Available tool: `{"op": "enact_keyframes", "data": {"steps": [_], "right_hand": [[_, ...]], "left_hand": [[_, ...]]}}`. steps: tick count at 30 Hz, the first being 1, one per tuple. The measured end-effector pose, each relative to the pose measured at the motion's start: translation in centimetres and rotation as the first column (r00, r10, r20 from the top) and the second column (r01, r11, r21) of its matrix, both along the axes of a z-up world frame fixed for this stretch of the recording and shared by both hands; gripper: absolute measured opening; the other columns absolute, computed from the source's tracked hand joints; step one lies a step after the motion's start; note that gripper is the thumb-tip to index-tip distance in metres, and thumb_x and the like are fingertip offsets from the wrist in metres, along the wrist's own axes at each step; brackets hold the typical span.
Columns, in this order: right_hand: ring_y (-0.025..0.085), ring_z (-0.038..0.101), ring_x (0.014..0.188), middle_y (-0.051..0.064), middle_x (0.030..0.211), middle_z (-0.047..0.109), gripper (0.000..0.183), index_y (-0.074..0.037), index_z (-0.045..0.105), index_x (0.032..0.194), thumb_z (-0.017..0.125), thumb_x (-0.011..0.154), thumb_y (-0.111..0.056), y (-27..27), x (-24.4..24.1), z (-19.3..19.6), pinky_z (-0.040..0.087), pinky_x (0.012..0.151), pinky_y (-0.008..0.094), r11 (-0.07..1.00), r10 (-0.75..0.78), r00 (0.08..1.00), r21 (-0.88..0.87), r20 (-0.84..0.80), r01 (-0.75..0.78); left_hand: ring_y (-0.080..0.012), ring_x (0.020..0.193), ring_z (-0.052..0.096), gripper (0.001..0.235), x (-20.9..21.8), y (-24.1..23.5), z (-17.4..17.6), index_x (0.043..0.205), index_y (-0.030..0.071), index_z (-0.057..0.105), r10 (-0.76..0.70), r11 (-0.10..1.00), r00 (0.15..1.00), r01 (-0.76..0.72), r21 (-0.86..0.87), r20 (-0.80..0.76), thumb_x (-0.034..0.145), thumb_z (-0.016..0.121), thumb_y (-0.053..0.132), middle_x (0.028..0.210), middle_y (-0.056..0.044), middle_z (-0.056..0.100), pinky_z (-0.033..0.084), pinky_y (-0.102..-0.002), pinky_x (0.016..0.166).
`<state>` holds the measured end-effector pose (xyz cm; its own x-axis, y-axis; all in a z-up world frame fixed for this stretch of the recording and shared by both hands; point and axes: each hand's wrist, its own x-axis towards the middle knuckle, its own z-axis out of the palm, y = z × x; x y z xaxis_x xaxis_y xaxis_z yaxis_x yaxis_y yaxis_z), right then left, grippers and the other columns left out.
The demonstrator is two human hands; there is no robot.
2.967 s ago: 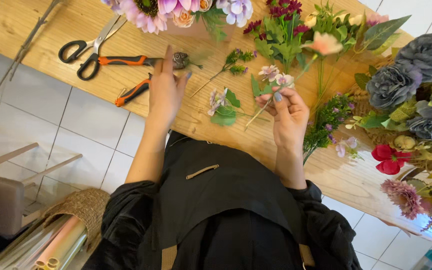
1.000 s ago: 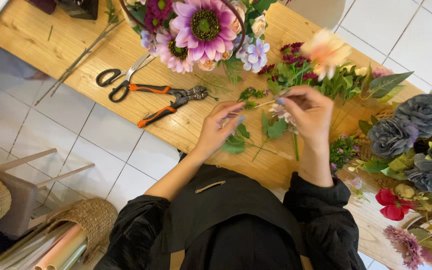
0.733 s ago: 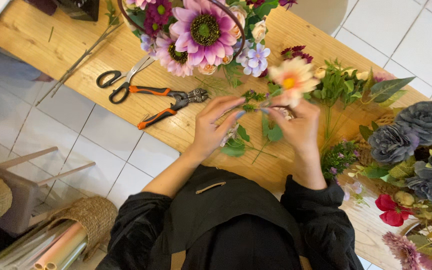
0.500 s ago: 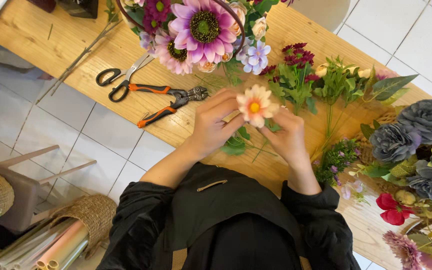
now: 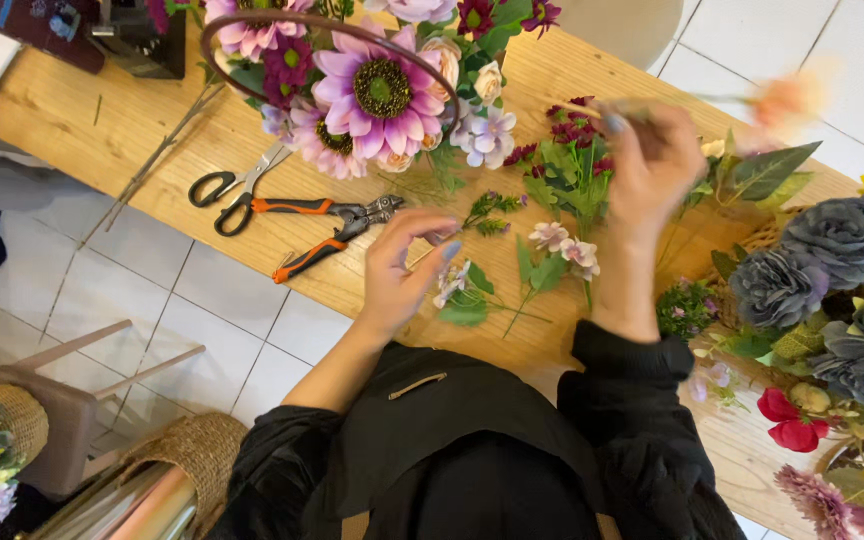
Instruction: The person arranges artificial flowers into a basket, using their hands to place stems into the arrangement and moving small flower clusters around the work surface.
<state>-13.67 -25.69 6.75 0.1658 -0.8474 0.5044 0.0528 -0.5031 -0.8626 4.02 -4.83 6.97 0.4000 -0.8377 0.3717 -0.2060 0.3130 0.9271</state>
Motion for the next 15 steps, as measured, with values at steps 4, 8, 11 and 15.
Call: {"op": "enact_keyframes", "data": {"steps": [4,8,11,15], "right_hand": [[0.022,0.074,0.087,0.018,0.102,0.075,0.017,0.005,0.067,0.109,0.061,0.102,0.019,-2.2,4.2,-2.5,0.06,0.07,0.02,0.959,0.28,0.959,0.057,-0.033,-0.278],[0.013,0.059,0.068,0.012,0.098,0.071,0.014,0.0,0.067,0.113,0.066,0.104,0.012,-2.4,4.9,-4.6,0.051,0.058,0.017,0.96,0.264,0.954,0.137,-0.144,-0.245],[0.016,0.065,0.096,0.009,0.114,0.072,0.019,-0.004,0.067,0.12,0.06,0.106,0.007,-3.1,5.2,-5.0,0.055,0.079,0.024,0.932,0.361,0.905,0.07,-0.226,-0.354],[0.021,0.066,0.088,0.012,0.1,0.071,0.008,-0.003,0.07,0.11,0.069,0.102,-0.006,-4.0,5.3,-8.3,0.057,0.078,0.033,0.942,0.327,0.855,0.072,-0.403,-0.327]], "left_hand": [[-0.0186,0.1,0.068,0.02,-0.5,0.2,-1.9,0.119,0.009,0.071,-0.063,0.984,0.992,0.043,0.172,0.109,0.101,0.065,0.017,0.107,-0.008,0.073,0.058,-0.03,0.087],[-0.0163,0.098,0.067,0.02,-0.2,0.4,-3.8,0.12,0.012,0.07,-0.08,0.978,0.983,0.045,0.204,0.164,0.101,0.066,0.015,0.106,-0.006,0.074,0.057,-0.029,0.086],[-0.0179,0.096,0.068,0.018,-0.3,0.1,-3.5,0.117,0.007,0.071,-0.073,0.978,0.984,0.038,0.206,0.164,0.1,0.067,0.011,0.105,-0.009,0.073,0.058,-0.028,0.083],[-0.0199,0.1,0.067,0.018,-0.3,-0.4,-3.3,0.117,0.008,0.072,-0.082,0.974,0.977,0.036,0.223,0.198,0.102,0.064,0.013,0.106,-0.008,0.073,0.057,-0.03,0.085]]}}
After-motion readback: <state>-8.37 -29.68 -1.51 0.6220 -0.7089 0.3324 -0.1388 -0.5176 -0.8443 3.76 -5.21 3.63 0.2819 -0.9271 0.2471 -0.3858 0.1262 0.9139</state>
